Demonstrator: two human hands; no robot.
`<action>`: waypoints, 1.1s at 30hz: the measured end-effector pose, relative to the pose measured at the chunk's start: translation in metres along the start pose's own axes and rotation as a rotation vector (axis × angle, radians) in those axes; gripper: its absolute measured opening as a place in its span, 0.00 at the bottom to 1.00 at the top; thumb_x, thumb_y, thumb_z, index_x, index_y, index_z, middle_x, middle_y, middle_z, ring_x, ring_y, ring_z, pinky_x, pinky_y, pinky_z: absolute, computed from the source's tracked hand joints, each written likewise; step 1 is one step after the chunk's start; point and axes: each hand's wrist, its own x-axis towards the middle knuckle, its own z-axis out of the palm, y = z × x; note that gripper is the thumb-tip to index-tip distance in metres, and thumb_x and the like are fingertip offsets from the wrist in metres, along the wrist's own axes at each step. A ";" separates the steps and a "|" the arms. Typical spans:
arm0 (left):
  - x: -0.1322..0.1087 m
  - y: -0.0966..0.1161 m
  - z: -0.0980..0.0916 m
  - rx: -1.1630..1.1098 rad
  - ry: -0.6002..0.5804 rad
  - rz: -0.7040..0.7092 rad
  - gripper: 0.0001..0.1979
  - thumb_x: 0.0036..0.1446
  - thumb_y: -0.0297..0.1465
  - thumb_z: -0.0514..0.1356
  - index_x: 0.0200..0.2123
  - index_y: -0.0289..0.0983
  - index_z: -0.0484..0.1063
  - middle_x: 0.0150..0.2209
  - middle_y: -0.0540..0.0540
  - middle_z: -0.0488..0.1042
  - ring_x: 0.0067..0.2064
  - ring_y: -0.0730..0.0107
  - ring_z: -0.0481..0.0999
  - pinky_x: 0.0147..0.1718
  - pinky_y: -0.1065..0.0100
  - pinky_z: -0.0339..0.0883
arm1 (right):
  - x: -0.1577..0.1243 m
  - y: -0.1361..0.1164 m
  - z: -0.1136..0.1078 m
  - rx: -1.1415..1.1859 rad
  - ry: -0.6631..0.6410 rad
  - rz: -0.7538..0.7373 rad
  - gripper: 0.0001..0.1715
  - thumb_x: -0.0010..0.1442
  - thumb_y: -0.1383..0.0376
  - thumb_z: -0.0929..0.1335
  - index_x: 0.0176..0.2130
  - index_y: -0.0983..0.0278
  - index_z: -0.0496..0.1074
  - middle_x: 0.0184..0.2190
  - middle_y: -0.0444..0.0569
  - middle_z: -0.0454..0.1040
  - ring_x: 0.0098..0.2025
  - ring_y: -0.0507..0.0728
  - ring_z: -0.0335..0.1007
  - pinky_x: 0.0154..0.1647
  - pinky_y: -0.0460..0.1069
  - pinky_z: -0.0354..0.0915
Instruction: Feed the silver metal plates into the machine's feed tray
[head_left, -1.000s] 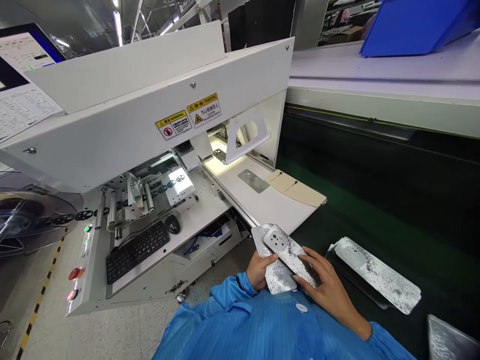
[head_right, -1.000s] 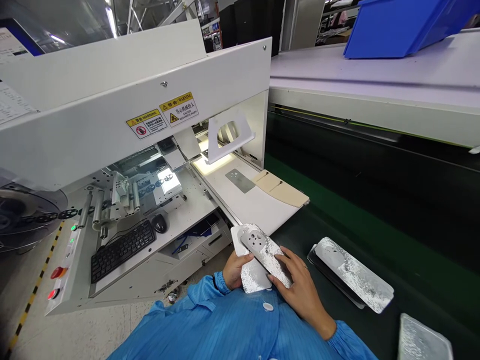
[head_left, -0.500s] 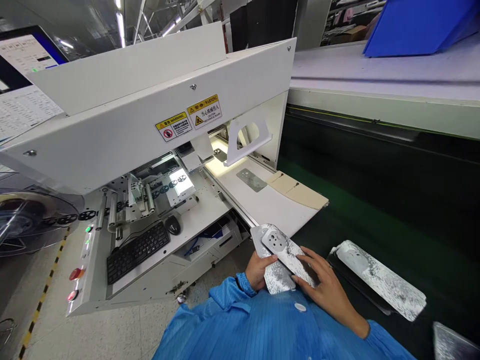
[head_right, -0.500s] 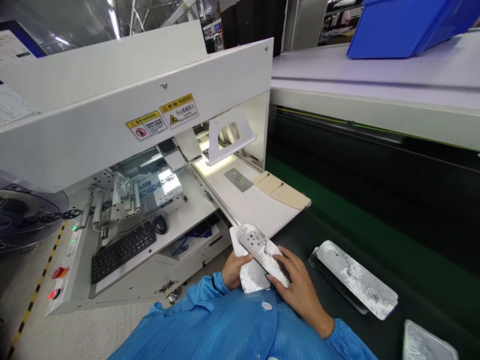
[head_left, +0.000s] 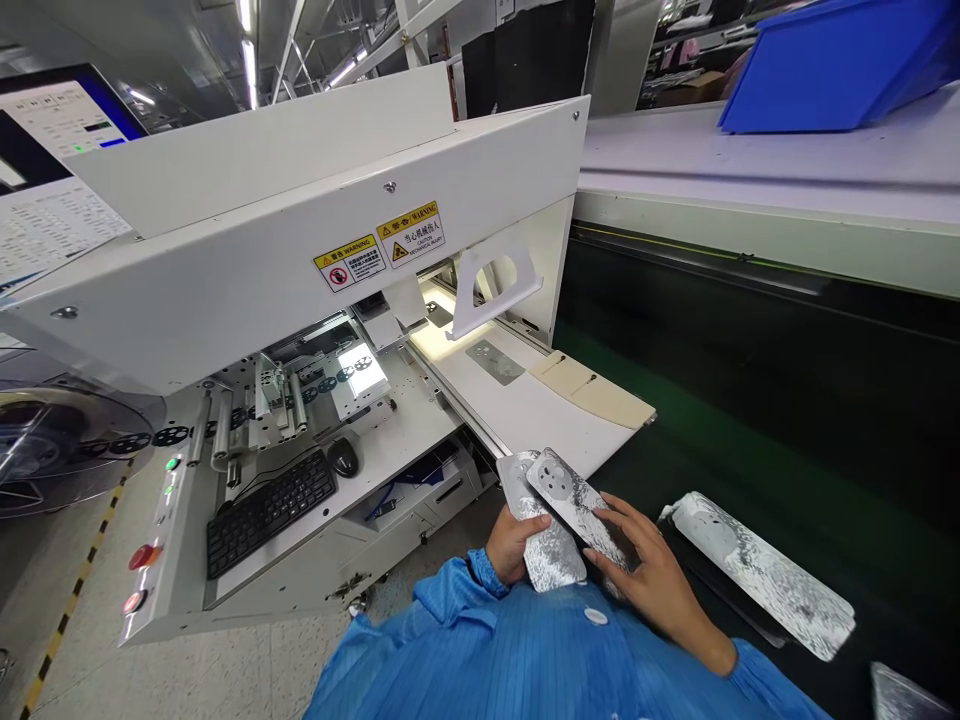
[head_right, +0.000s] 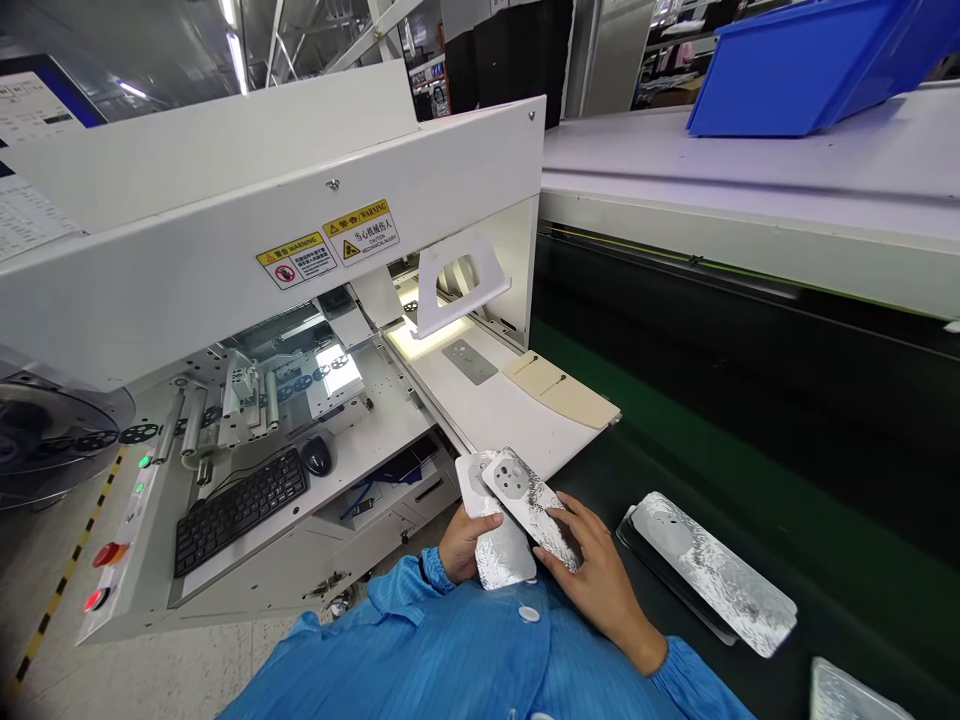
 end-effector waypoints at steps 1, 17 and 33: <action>0.000 0.000 -0.001 0.004 0.001 -0.001 0.26 0.32 0.32 0.72 0.40 0.35 0.75 0.37 0.42 0.79 0.44 0.47 0.75 0.46 0.53 0.65 | 0.001 0.001 0.000 0.004 0.005 0.005 0.27 0.53 0.48 0.68 0.48 0.58 0.70 0.54 0.54 0.68 0.55 0.65 0.64 0.52 0.61 0.66; -0.001 0.009 -0.013 0.013 -0.023 -0.034 0.26 0.35 0.34 0.71 0.40 0.30 0.76 0.38 0.35 0.79 0.43 0.51 0.77 0.44 0.57 0.65 | 0.066 0.033 0.013 -0.236 0.037 0.058 0.24 0.53 0.52 0.66 0.45 0.63 0.72 0.52 0.58 0.69 0.54 0.67 0.64 0.52 0.61 0.62; 0.000 0.010 -0.017 0.017 0.051 -0.021 0.22 0.33 0.34 0.71 0.37 0.37 0.77 0.40 0.41 0.79 0.47 0.42 0.74 0.46 0.52 0.65 | 0.142 0.036 0.032 -0.484 -0.095 0.086 0.23 0.53 0.59 0.67 0.48 0.66 0.71 0.52 0.59 0.67 0.52 0.67 0.64 0.50 0.58 0.62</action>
